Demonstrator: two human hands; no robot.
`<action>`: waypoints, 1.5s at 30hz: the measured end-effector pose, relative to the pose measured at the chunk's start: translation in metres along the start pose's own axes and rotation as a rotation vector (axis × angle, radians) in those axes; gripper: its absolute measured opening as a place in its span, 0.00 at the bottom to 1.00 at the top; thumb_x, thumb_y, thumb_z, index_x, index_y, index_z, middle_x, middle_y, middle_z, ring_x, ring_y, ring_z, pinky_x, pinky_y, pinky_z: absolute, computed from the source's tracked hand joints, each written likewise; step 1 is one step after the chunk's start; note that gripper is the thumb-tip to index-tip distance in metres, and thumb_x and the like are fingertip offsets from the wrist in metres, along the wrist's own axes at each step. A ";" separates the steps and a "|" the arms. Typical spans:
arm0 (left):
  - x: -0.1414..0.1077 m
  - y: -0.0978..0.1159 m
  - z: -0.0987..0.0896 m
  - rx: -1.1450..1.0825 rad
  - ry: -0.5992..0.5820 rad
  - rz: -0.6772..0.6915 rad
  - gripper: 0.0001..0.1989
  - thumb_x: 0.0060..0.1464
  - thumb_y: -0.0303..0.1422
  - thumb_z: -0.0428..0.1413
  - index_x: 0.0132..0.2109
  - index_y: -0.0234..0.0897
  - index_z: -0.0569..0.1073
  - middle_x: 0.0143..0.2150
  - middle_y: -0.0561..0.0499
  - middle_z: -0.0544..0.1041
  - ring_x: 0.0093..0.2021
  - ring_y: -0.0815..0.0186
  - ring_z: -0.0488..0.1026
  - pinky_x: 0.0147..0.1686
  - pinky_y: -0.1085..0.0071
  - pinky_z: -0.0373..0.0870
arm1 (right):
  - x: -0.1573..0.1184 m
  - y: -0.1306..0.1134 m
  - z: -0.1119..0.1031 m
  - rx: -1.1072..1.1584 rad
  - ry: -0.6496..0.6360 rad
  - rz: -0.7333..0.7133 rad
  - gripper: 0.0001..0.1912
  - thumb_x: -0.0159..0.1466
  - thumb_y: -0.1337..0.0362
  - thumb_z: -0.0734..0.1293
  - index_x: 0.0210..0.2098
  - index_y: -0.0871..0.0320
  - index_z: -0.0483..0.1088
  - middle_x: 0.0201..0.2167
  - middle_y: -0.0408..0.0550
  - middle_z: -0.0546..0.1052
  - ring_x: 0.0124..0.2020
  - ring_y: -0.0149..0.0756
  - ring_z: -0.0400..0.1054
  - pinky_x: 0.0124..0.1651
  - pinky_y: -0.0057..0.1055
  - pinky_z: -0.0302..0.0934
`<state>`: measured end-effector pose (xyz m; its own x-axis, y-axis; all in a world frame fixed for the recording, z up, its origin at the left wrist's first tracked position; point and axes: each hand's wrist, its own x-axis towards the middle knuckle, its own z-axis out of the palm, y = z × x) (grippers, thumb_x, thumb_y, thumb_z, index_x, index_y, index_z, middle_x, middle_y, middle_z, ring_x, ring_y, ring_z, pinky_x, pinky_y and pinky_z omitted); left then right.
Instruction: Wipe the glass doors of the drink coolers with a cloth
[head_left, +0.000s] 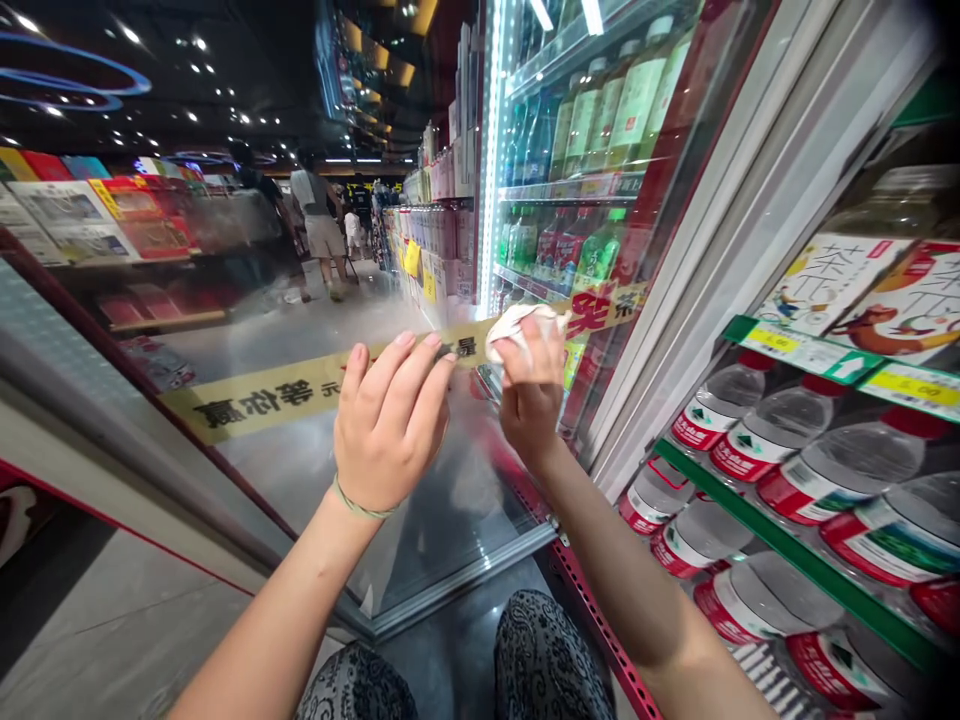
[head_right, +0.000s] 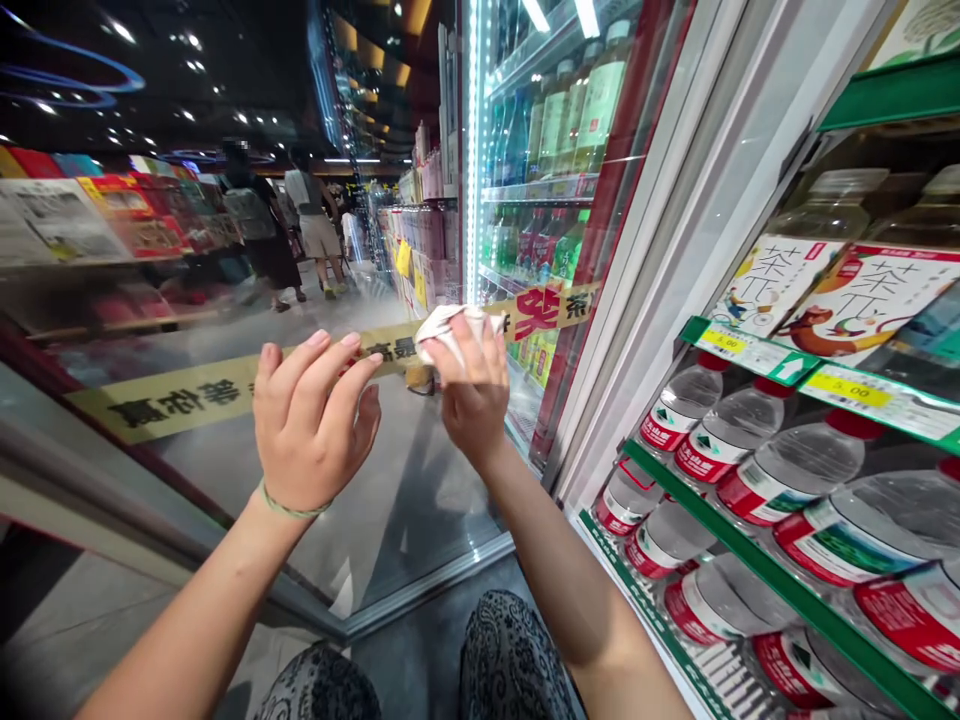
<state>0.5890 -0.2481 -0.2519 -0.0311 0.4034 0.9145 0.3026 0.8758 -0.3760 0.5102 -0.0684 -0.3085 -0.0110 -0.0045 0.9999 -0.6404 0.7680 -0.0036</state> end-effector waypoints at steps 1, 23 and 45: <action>0.000 0.000 0.000 0.012 0.005 0.006 0.23 0.62 0.26 0.58 0.64 0.41 0.72 0.62 0.45 0.78 0.68 0.57 0.69 0.73 0.50 0.58 | 0.004 0.000 0.000 0.015 0.025 0.018 0.24 0.72 0.69 0.57 0.64 0.46 0.66 0.69 0.52 0.68 0.75 0.48 0.53 0.74 0.59 0.54; 0.002 -0.002 -0.011 -0.089 -0.008 -0.001 0.20 0.65 0.25 0.56 0.63 0.38 0.73 0.57 0.44 0.81 0.64 0.59 0.73 0.71 0.54 0.62 | 0.032 -0.009 0.003 0.028 0.017 0.000 0.25 0.73 0.70 0.56 0.65 0.47 0.66 0.71 0.49 0.65 0.77 0.44 0.49 0.74 0.58 0.53; -0.015 -0.050 -0.068 0.074 -0.023 -0.025 0.20 0.59 0.27 0.64 0.58 0.42 0.77 0.57 0.43 0.81 0.66 0.54 0.71 0.68 0.54 0.65 | 0.073 -0.029 0.011 -0.011 0.015 -0.112 0.25 0.73 0.70 0.57 0.65 0.44 0.67 0.71 0.44 0.66 0.77 0.44 0.49 0.75 0.56 0.51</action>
<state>0.6391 -0.3164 -0.2365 -0.0598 0.3859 0.9206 0.2305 0.9026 -0.3634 0.5192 -0.0982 -0.2360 0.0715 -0.0816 0.9941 -0.6281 0.7705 0.1085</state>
